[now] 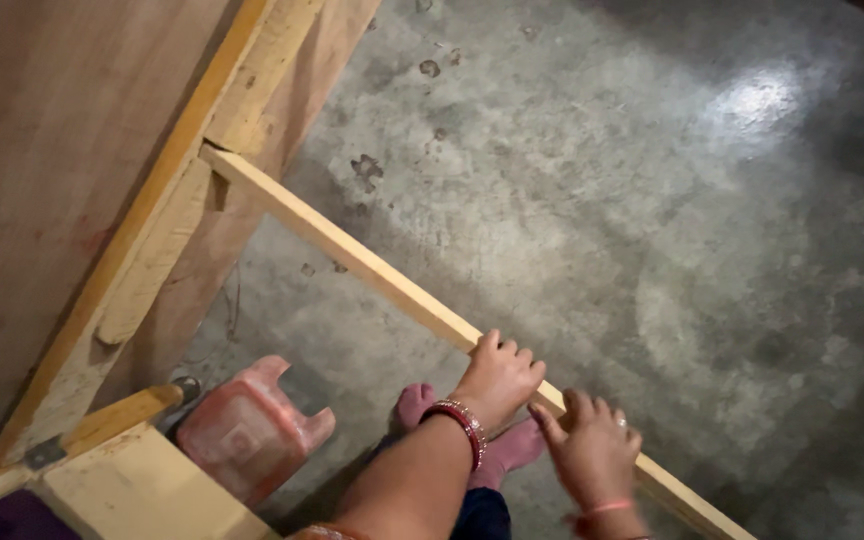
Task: The person inserts a thin wooden slat into a slot on the underside of a wooden bed frame, then lifts and positions a large plywood board onto the frame. The person repeatedly adjusts the slat and board by hand.
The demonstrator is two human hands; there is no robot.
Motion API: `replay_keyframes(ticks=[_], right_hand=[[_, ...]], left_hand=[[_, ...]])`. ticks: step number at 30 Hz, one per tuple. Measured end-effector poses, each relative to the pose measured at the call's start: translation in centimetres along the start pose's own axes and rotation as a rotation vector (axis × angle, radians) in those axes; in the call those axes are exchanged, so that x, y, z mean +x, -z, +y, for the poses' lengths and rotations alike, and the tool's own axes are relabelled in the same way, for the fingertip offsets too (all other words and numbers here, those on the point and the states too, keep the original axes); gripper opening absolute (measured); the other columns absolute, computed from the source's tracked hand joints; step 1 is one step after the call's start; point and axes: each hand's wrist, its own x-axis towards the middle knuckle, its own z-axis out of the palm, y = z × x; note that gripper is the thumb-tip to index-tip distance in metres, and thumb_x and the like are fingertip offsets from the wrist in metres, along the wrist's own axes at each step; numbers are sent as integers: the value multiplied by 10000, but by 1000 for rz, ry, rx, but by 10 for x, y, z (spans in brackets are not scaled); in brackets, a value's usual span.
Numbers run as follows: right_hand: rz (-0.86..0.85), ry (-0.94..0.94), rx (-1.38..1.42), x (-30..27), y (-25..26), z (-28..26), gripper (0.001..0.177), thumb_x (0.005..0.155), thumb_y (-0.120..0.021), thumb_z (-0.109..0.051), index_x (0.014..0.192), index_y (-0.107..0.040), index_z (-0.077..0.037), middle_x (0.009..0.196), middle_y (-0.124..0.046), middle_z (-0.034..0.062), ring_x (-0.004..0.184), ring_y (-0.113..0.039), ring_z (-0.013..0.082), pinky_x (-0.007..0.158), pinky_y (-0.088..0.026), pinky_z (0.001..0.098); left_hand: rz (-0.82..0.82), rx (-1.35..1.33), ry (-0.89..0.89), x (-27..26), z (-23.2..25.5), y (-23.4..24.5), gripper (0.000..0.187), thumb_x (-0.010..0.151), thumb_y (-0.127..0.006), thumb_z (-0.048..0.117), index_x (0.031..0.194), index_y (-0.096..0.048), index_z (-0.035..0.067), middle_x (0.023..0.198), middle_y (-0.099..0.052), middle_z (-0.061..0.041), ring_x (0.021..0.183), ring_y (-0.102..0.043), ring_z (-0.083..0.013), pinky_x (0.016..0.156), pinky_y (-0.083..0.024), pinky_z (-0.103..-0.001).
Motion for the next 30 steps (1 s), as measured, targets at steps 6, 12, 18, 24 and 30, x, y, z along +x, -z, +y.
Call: replay_keyframes(ticks=[6, 12, 18, 24, 30], right_hand=[[-586, 122, 463, 63, 7, 34, 740, 798, -691, -663, 1264, -658, -90, 1040, -758, 90, 1002, -733, 272, 871, -547, 390], [-558, 46, 350, 48, 6, 30, 789, 786, -667, -714, 1225, -701, -59, 956, -801, 156, 923, -773, 290, 841, -569, 412], [-425, -74, 127, 24, 25, 10, 807, 754, -636, -762, 1292, -661, -161, 965, -797, 151, 953, -758, 336, 851, -577, 439], [-602, 12, 320, 49, 19, 20, 747, 779, -685, -715, 1167, -729, -78, 985, -819, 166, 948, -794, 305, 868, -586, 412], [-307, 221, 258, 30, 17, 20, 611, 806, -761, -495, 1265, -599, -128, 1094, -740, 156, 995, -726, 351, 825, -586, 437]], left_hand=[[-632, -144, 73, 45, -8, 13, 275, 927, -683, 267, 1187, -741, 200, 1204, -729, -47, 1143, -686, -268, 999, -457, -556], [-635, -132, 25, 44, -8, -3, 277, 944, -661, 280, 1195, -746, 196, 1204, -738, -47, 1134, -703, -253, 945, -542, -478], [-359, -130, -35, 25, -10, -8, 253, 921, -668, 324, 1098, -774, 178, 1065, -789, -61, 1030, -749, -249, 926, -531, -423], [-464, -124, -39, 42, -16, -32, 207, 867, -699, 256, 1044, -770, 176, 1060, -755, -75, 994, -730, -266, 852, -585, -504], [-82, -138, -23, 19, 1, -12, 453, 673, -773, 315, 1095, -727, 160, 1099, -712, -73, 1160, -645, -267, 1122, -366, -537]])
